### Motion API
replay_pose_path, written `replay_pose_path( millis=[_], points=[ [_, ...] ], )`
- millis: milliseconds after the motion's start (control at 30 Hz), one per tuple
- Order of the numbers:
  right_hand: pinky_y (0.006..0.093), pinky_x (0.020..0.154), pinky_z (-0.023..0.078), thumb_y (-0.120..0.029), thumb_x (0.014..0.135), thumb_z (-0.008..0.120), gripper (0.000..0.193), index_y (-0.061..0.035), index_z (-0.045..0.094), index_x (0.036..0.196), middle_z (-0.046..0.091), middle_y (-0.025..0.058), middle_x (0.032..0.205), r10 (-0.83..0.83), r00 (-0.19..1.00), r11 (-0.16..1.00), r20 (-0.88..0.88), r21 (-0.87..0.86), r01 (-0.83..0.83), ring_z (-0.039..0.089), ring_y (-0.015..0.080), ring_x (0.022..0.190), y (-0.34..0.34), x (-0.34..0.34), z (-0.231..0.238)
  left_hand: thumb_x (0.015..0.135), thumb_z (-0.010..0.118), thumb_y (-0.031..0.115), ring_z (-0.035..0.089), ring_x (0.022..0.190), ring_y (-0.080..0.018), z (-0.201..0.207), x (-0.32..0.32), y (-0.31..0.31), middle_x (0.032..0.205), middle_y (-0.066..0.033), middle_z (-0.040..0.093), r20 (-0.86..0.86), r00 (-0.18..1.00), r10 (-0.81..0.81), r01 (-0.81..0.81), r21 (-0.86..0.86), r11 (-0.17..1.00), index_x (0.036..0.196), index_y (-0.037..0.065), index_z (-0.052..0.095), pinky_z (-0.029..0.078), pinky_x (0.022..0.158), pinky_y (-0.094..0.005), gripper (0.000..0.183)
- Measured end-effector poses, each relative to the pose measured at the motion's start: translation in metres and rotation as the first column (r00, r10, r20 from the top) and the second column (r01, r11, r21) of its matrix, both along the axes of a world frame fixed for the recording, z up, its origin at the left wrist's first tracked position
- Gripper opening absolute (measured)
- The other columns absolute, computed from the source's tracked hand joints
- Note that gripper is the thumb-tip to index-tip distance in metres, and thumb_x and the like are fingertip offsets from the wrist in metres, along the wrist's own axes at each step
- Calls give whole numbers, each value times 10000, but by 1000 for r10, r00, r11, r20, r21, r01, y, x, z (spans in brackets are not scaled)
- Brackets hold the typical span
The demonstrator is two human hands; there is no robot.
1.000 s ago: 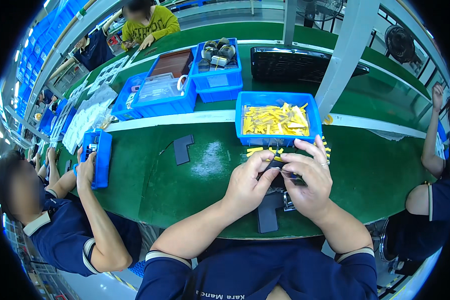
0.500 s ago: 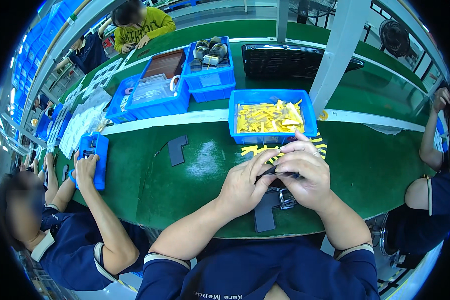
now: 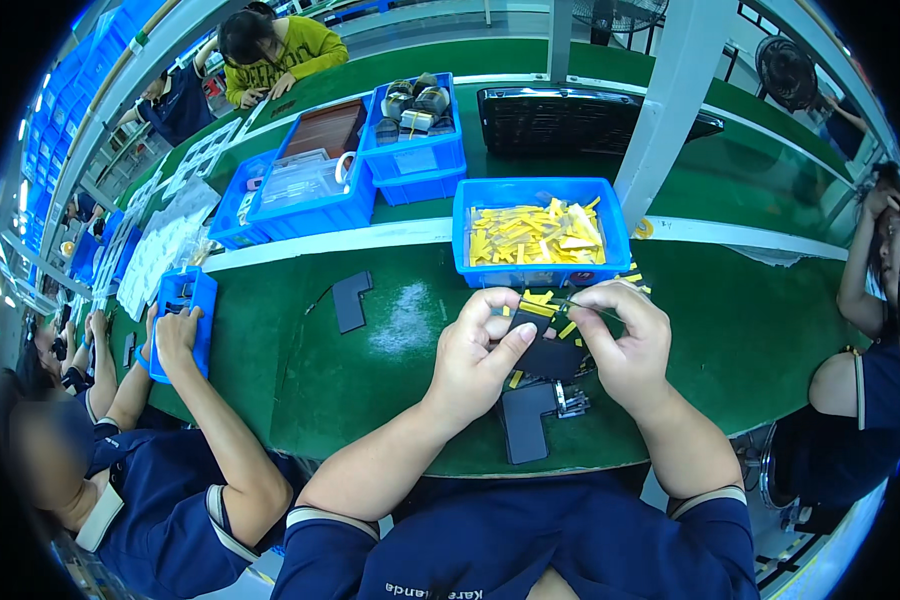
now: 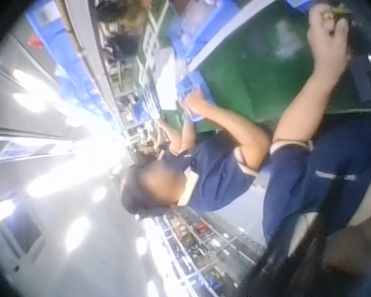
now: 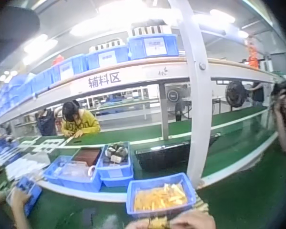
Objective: The person sits at a green workbench in a factory setting and assembles small electronic components. They repeatedly pick up a black rectangular piece and a yellow strip, align them, and press them together. The person places the assembled units on the table and continues the process with new parts from a blue bin.
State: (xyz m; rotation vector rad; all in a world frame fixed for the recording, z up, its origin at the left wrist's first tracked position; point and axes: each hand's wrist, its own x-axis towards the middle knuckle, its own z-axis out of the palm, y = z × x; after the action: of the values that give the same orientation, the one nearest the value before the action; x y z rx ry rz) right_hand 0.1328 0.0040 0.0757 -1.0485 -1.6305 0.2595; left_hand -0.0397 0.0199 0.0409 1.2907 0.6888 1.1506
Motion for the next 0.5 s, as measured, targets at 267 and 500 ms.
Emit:
replay_pose_path(
  millis=[267,500],
  points=[
    [277,629,473,37,733,656,106,13,632,833,619,90,745,54,990,993,-127,-100,-67,603,177,689,0,-2,-6,908,537,39,608,816,-113,5,1,-2,919,-146,665,73,995,-66,70,-55,996,1098,28,397,472,695,-226,236],
    [279,648,472,16,743,658,109,-1,630,847,617,82,743,63,870,908,-489,-334,-253,602,167,681,-1,-9,-9,893,567,52,600,736,-76,-1,2,-2,851,-97,677,-7,1000,21,-21,-4,1000,1098,21,434,466,627,-214,247]
  ],
)
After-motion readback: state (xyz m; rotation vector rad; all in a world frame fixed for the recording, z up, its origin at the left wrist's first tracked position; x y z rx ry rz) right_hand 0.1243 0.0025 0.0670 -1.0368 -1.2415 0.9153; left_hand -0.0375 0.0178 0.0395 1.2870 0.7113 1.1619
